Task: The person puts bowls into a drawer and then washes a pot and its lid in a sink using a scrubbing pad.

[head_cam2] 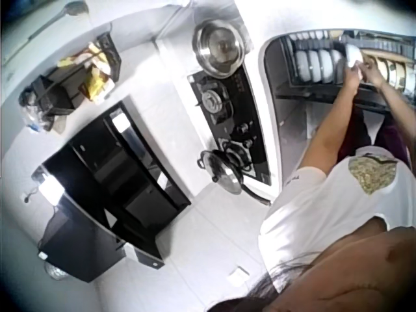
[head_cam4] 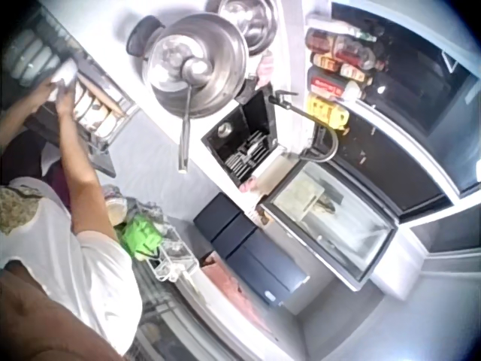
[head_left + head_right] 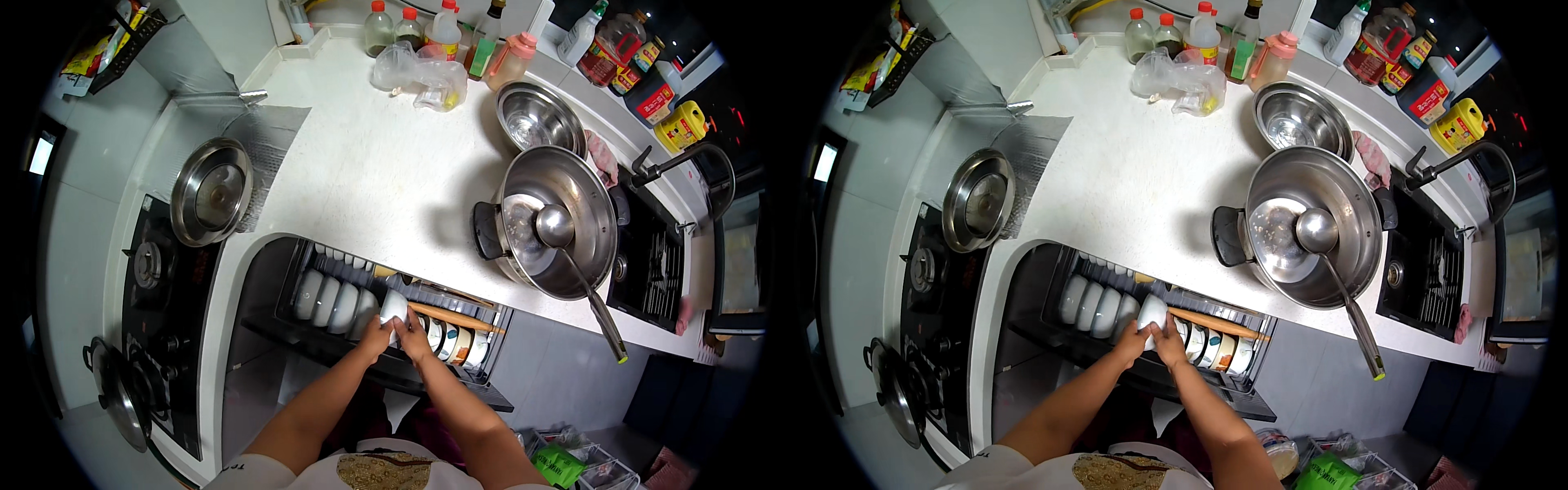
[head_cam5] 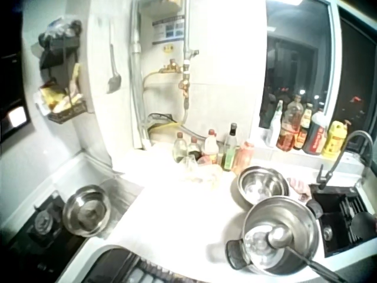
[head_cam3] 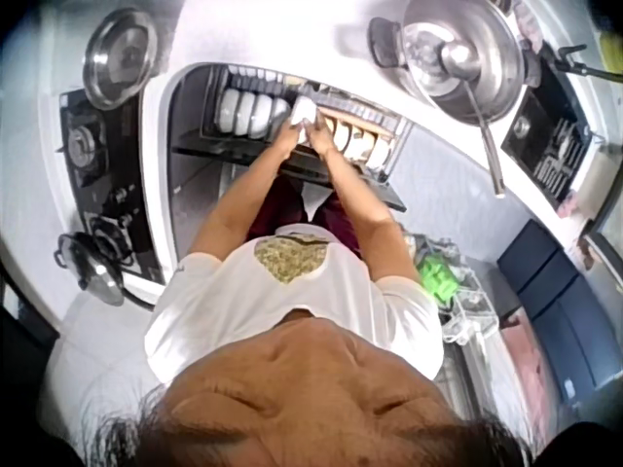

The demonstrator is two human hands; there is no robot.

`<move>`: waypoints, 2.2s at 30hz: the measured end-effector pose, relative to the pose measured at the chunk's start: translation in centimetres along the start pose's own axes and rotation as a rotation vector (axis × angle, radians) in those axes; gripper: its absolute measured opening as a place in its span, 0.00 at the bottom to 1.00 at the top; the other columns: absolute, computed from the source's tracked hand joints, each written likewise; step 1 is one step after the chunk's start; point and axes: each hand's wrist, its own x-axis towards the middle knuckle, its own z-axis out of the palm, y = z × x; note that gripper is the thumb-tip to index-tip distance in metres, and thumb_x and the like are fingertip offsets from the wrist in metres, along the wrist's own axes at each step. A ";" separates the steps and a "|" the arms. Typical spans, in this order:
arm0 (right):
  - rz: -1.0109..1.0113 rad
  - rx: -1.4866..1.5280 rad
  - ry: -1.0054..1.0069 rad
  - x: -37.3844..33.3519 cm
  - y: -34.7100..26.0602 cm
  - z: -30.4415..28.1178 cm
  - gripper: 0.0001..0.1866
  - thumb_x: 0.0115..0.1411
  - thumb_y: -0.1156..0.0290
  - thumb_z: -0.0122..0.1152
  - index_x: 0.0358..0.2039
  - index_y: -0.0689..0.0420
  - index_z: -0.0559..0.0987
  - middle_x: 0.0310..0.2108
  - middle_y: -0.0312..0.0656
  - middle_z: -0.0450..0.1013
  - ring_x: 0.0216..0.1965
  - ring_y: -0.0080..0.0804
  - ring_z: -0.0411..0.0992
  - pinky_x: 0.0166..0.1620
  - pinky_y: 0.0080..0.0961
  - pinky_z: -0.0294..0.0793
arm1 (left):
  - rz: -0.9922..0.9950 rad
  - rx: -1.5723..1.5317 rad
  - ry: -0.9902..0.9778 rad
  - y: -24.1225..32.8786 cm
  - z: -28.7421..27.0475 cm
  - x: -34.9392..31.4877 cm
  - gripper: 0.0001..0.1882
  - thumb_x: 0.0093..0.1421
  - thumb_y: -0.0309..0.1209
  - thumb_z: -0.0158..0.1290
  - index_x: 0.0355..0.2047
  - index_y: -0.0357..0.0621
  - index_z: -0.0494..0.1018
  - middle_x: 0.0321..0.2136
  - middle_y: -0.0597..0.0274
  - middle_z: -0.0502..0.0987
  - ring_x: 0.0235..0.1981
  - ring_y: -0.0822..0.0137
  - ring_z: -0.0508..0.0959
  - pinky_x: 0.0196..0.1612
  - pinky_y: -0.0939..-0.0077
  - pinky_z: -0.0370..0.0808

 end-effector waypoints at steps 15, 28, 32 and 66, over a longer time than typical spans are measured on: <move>0.129 0.032 0.025 0.8 3.6 2.5 0.36 0.57 0.56 0.53 0.58 0.67 0.55 0.55 0.55 0.59 0.56 0.40 0.60 0.56 0.25 0.58 | -0.201 0.018 0.026 -4.5 -0.2 3.9 0.27 0.59 0.33 0.44 0.57 0.34 0.54 0.52 0.42 0.62 0.53 0.54 0.65 0.51 0.67 0.63; 0.446 0.626 0.070 -13.9 -5.6 -1.3 0.10 0.57 0.69 0.55 0.37 0.62 0.73 0.35 0.44 0.72 0.35 0.28 0.71 0.40 0.27 0.75 | 0.379 -0.188 0.470 -2.2 -7.7 -8.7 0.15 0.52 0.21 0.53 0.40 0.42 0.66 0.35 0.63 0.69 0.36 0.71 0.70 0.42 0.77 0.68; 0.814 0.935 0.218 -16.5 0.3 -4.0 0.17 0.57 0.71 0.49 0.45 0.65 0.63 0.35 0.50 0.67 0.33 0.41 0.69 0.42 0.42 0.73 | -0.109 -0.650 0.415 -2.4 -12.7 -10.9 0.16 0.50 0.24 0.52 0.41 0.43 0.66 0.35 0.61 0.68 0.38 0.66 0.68 0.47 0.64 0.65; 0.107 1.106 0.249 1.5 -7.0 -10.0 0.11 0.44 0.85 0.42 0.31 0.70 0.66 0.32 0.52 0.66 0.33 0.43 0.68 0.37 0.32 0.72 | -0.058 -0.977 -0.171 11.9 -8.9 3.8 0.03 0.43 0.28 0.46 0.19 0.47 0.63 0.23 0.64 0.70 0.44 0.58 0.67 0.58 0.52 0.46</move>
